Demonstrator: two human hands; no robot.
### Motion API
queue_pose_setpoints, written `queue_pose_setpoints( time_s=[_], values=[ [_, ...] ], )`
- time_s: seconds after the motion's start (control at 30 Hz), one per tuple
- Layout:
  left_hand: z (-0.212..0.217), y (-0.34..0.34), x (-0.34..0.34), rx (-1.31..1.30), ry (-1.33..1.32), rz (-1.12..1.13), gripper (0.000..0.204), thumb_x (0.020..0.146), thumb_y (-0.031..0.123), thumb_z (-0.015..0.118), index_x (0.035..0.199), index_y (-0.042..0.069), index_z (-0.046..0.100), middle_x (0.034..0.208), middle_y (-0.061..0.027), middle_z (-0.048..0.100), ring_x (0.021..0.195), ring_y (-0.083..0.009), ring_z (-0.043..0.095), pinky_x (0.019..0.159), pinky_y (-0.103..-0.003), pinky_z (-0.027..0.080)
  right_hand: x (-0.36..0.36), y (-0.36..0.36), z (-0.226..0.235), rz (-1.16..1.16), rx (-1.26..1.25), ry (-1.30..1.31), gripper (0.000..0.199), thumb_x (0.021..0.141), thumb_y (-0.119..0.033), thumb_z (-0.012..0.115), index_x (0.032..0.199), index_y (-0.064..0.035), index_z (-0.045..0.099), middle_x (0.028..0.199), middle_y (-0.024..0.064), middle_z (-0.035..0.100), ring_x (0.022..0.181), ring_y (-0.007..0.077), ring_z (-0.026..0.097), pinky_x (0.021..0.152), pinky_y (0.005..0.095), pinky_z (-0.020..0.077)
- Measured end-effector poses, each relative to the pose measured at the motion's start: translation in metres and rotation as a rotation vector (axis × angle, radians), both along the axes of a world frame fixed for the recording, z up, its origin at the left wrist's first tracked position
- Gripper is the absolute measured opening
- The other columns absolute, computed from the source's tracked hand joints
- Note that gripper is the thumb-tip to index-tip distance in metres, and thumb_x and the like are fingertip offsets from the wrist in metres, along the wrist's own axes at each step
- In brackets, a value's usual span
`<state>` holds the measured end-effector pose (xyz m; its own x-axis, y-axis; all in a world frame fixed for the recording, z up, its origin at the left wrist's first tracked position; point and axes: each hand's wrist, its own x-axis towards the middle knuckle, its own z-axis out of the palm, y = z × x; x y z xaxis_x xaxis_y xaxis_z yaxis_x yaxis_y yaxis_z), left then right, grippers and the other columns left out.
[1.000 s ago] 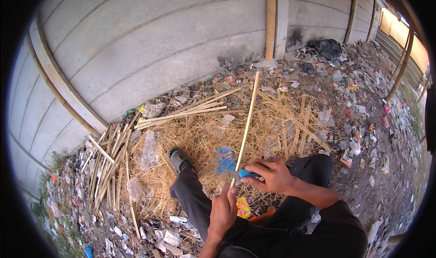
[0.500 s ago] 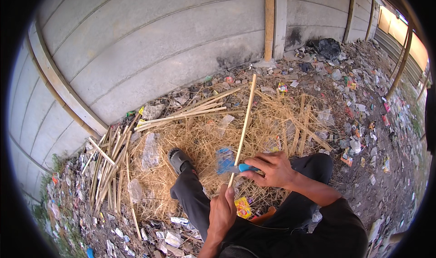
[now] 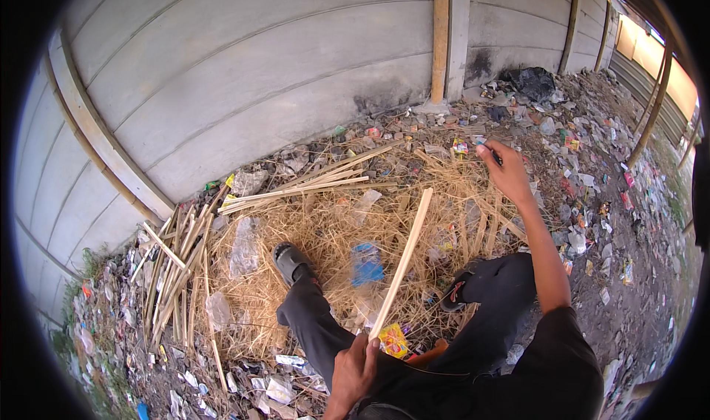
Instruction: The person sits on the ground and uses a knife to shave a long bamboo strip, removing thin layers from its surface. The person holds the strip with one hand and scrapes the knife along it with the other, occasionally rotating the strip to work on different sides.
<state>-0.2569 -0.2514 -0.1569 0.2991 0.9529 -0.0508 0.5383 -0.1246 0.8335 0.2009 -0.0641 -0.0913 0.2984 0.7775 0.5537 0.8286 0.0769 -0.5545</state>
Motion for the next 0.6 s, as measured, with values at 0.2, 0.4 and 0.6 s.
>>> queue_pose_setpoints(
  time_s=[0.2, 0.4, 0.6],
  values=[
    [0.017, 0.029, 0.004, 0.075, 0.024, 0.168, 0.029, 0.102, 0.025, 0.072, 0.093, -0.001, 0.065, 0.058, -0.0155, 0.054, 0.049, -0.0312, 0.058, 0.053, -0.040, 0.044, -0.046, -0.028, 0.004, 0.321, -0.108, 0.285, 0.044, 0.102, -0.044, 0.074, 0.128, -0.0082, 0.073, 0.084, 0.0032, 0.069, 0.064, 0.0109, 0.050, 0.063, 0.0341, 0.0406],
    [0.021, 0.034, 0.028, 0.111, -0.056, 0.072, 0.030, 0.102, 0.027, 0.071, 0.094, 0.000, 0.063, 0.059, -0.0167, 0.057, 0.053, -0.0370, 0.063, 0.054, -0.044, 0.047, -0.120, -0.063, 0.027, 0.727, -0.229, 0.870, 0.044, 0.101, -0.038, 0.076, 0.133, -0.0089, 0.071, 0.076, -0.0067, 0.055, 0.060, 0.0036, 0.038, 0.055, 0.0254, 0.0282],
    [0.018, 0.042, 0.035, 0.152, 0.047, -0.036, 0.030, 0.103, 0.030, 0.070, 0.100, 0.001, 0.062, 0.061, -0.0169, 0.061, 0.057, -0.0408, 0.065, 0.056, -0.046, 0.050, -0.130, -0.062, 0.008, 0.829, -0.219, 1.092, 0.037, 0.100, -0.028, 0.079, 0.128, -0.0051, 0.072, 0.070, -0.0084, 0.053, 0.054, 0.0016, 0.037, 0.049, 0.0246, 0.0235]
  ],
)
